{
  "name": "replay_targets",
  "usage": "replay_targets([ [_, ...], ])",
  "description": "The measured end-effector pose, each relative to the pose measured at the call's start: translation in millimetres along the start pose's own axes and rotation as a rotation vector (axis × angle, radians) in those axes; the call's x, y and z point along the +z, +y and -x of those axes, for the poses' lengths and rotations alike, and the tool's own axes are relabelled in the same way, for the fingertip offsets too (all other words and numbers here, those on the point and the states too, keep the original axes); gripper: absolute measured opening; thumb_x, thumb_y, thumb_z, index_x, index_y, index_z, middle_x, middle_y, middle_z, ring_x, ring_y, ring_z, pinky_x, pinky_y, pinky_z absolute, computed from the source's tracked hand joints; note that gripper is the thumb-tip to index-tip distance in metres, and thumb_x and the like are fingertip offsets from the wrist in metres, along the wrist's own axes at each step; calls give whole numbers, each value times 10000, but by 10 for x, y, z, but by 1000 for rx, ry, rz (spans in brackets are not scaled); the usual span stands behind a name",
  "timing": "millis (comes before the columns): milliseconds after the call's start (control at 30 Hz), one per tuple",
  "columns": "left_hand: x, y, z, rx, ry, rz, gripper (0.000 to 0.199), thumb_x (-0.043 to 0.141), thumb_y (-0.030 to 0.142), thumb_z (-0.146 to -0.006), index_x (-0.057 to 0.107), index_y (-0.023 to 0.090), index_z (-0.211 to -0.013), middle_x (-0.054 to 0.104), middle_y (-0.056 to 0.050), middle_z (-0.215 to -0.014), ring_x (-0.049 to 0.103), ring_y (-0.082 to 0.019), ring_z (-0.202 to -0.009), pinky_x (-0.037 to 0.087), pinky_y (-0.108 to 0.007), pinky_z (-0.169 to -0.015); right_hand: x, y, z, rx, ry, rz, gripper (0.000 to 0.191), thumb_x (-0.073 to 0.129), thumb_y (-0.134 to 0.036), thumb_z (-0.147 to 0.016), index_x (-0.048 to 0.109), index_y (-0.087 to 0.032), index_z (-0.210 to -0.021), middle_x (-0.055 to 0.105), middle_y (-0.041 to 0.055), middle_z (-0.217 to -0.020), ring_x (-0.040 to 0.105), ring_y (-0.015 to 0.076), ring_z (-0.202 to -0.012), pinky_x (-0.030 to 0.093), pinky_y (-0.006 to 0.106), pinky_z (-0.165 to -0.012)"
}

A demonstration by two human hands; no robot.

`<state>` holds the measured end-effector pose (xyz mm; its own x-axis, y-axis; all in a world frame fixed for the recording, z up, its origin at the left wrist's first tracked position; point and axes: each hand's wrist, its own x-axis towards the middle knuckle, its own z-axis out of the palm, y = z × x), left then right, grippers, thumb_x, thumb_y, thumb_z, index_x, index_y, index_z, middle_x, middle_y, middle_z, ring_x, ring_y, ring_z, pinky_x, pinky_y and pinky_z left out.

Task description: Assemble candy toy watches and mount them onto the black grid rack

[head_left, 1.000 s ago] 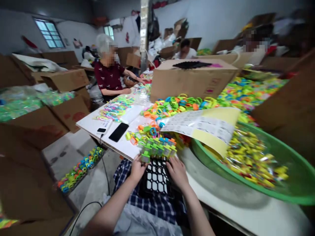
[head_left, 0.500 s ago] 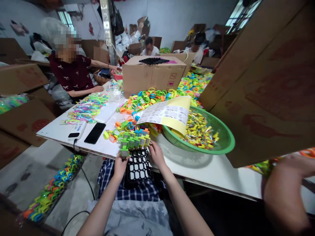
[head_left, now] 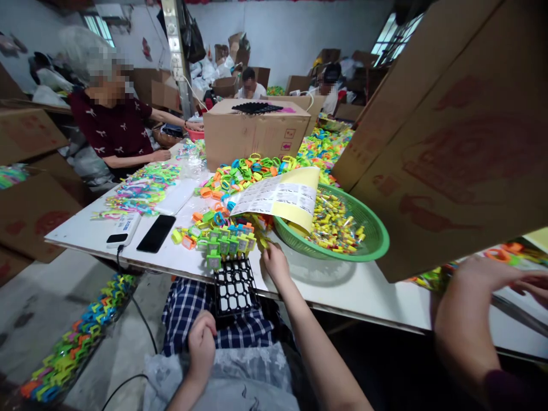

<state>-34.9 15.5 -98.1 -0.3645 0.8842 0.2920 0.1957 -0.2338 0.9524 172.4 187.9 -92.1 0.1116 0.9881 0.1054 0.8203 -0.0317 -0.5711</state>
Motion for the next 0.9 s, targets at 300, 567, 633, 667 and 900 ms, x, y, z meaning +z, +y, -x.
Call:
replay_targets([
  [300,356,452,-173,-428,-311,337,136,469,274,-727,522,182,-643,505,15,-568,457,-103,-508,356,-230,-501,-623,245,877,-164,234,-295,309,403,-332,-864,605,-139,-995,611,129,-957,577,205,-794,488,309,-683],
  [567,568,844,-620,-743,-730,429,812,311,760,-746,414,138,-1258,581,6,-581,493,-101,-404,353,-206,-432,-1048,54,1174,-657,128,-114,243,449,-144,-902,591,-226,-1083,653,69,-998,585,192,-914,424,336,-749],
  [633,586,863,-609,-725,-741,398,757,449,702,-740,458,128,-1233,546,29,-574,454,-69,-409,328,-184,-441,-1029,8,1195,-712,114,-93,302,436,-104,-898,568,-241,-1133,639,71,-1051,578,188,-936,425,335,-748],
  [667,594,850,-588,-712,-732,393,735,501,667,-737,461,129,-1235,517,46,-574,424,-56,-408,313,-178,-440,-1005,-18,1214,-712,132,-107,317,438,-104,-894,563,-249,-1147,619,78,-1093,572,190,-950,432,339,-763],
  [900,561,589,-329,-256,-498,202,695,448,512,-866,187,173,-1414,508,38,-695,442,-84,-535,385,-209,-560,-602,-315,1398,-148,20,-723,266,474,-433,-881,586,-192,-865,507,-1,-647,477,132,-566,403,251,-528],
])
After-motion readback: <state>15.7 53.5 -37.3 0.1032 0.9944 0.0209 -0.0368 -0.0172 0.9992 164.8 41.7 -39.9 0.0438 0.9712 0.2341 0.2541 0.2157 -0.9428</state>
